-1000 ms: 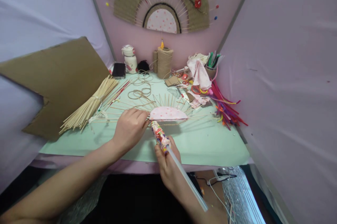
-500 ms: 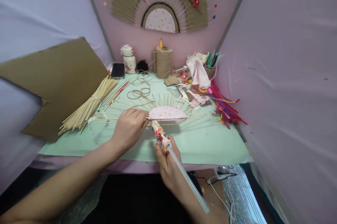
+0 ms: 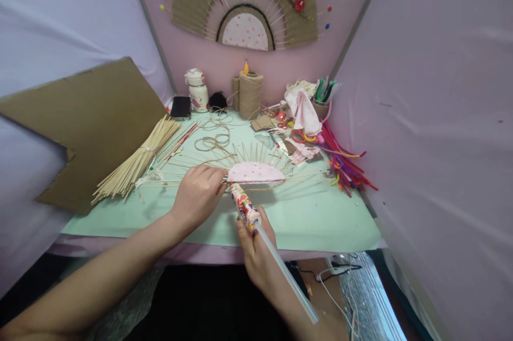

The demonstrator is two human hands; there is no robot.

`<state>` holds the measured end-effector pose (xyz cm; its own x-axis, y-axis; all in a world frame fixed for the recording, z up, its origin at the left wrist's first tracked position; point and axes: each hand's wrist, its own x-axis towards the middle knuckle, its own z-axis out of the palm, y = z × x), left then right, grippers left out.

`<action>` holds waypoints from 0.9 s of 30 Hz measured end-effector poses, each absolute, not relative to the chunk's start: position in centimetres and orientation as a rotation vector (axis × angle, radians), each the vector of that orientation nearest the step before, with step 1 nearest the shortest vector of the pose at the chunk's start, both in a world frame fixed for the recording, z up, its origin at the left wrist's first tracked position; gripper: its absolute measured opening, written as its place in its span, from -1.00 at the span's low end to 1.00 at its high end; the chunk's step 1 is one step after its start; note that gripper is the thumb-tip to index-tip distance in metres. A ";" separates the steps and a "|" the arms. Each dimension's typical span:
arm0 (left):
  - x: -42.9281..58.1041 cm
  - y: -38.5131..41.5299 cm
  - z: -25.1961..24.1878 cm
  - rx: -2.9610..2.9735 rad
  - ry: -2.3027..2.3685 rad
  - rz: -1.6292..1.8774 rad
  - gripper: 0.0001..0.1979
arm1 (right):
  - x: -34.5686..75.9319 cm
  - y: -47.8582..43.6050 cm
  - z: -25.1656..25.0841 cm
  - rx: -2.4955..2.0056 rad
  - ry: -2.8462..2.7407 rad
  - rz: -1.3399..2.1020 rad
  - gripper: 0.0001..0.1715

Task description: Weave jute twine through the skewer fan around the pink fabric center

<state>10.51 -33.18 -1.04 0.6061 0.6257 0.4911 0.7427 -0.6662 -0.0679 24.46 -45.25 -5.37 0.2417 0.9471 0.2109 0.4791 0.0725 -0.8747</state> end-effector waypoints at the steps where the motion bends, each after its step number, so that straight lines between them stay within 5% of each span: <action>1: 10.5 -33.2 -1.0 -2.569 -1.122 -0.634 -0.89 | 24.5 -45.2 -5.4 -1.551 -1.381 0.608 -0.53; 13: 10.6 -33.1 -1.0 -2.550 -1.115 -0.638 -0.92 | 24.6 -45.2 -6.2 -1.560 -1.414 0.608 -0.46; 27: 10.6 -33.1 -1.1 -2.549 -1.118 -0.636 -0.91 | 24.6 -45.1 -6.2 -1.468 -1.409 0.604 -0.66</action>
<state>10.57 -33.12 -1.08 0.6027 0.6218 0.5001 0.7476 -0.6592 -0.0813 24.58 -45.14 -6.22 0.2051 0.9422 0.2649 0.4572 0.1470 -0.8771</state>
